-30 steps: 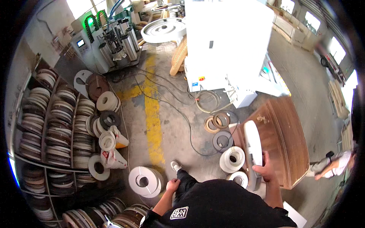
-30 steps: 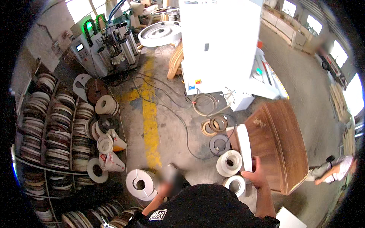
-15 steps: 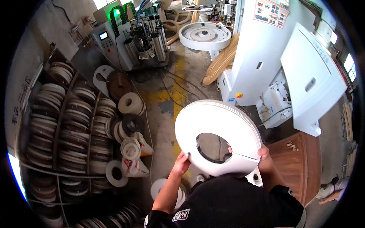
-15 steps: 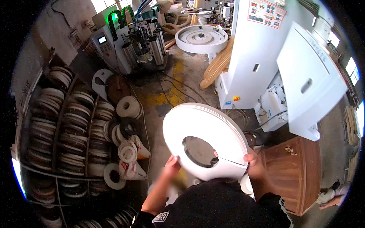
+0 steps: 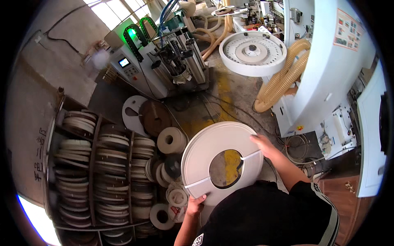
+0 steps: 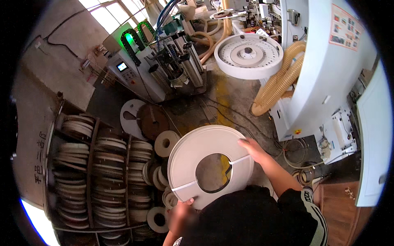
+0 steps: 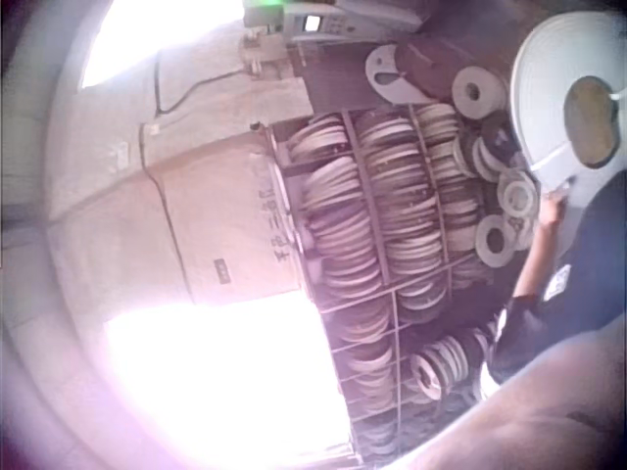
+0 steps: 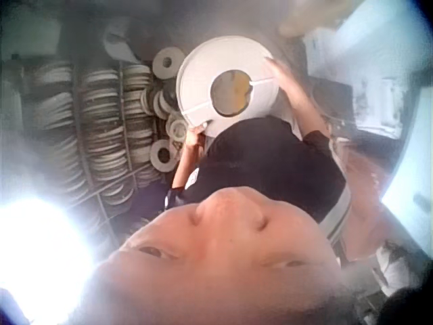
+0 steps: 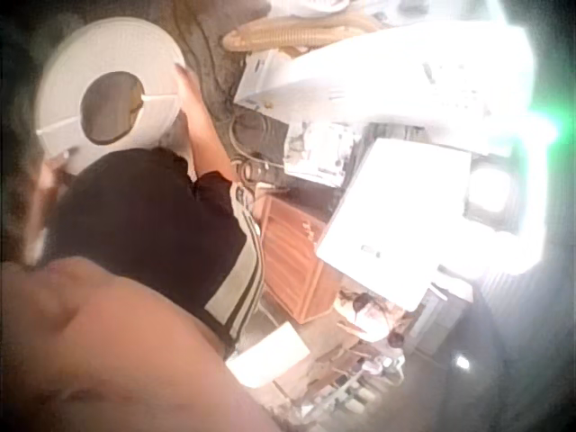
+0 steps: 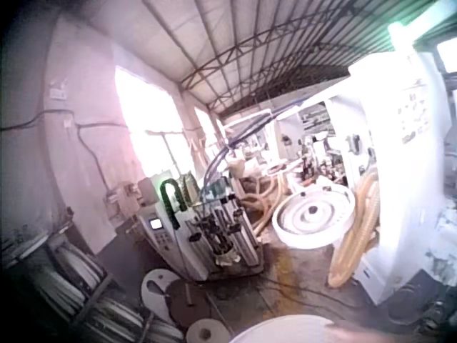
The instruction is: The person organizes coils of edge banding, places a coil onto the rotating feed tray of an edge banding machine, uses shears to trim the banding material, and then operates the control panel of the machine.
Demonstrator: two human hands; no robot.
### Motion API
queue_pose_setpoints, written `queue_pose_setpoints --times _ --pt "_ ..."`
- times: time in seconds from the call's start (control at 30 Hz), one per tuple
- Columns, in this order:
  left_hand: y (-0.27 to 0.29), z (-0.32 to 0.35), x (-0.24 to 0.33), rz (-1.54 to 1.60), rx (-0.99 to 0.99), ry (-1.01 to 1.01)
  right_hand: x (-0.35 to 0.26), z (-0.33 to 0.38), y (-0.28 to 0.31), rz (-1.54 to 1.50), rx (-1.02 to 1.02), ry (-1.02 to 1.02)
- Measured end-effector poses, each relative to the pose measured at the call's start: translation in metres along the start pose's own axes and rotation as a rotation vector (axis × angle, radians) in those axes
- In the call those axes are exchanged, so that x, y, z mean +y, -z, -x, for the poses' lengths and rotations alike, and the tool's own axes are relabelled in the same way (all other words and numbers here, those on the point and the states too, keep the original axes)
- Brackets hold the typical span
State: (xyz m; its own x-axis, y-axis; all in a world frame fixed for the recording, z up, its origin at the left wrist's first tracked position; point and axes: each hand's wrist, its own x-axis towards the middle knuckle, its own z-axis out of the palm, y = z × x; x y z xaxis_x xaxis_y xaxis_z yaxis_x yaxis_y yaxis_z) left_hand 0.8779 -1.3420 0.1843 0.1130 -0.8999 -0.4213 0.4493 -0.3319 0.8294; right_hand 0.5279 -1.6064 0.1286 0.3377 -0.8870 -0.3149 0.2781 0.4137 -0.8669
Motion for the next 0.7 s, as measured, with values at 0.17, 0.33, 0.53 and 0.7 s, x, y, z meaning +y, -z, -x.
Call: queue_pose_setpoints --times 0.17,0.33,0.53,0.7 --pt "-0.022 -0.084 0.062 0.032 0.076 -0.086 -0.021 -0.161 -0.031 0.584 0.024 0.056" --pt "-0.009 -0.207 0.114 -0.067 0.270 -0.024 -0.090 -0.276 -0.047 0.937 0.156 0.104" --pt "0.027 -0.388 0.200 -0.138 0.217 -0.022 -0.186 -0.390 -0.013 1.064 0.557 -0.015" --pt "0.014 -0.491 0.274 -0.150 0.221 0.054 -0.235 -0.465 0.059 1.242 0.836 -0.080"
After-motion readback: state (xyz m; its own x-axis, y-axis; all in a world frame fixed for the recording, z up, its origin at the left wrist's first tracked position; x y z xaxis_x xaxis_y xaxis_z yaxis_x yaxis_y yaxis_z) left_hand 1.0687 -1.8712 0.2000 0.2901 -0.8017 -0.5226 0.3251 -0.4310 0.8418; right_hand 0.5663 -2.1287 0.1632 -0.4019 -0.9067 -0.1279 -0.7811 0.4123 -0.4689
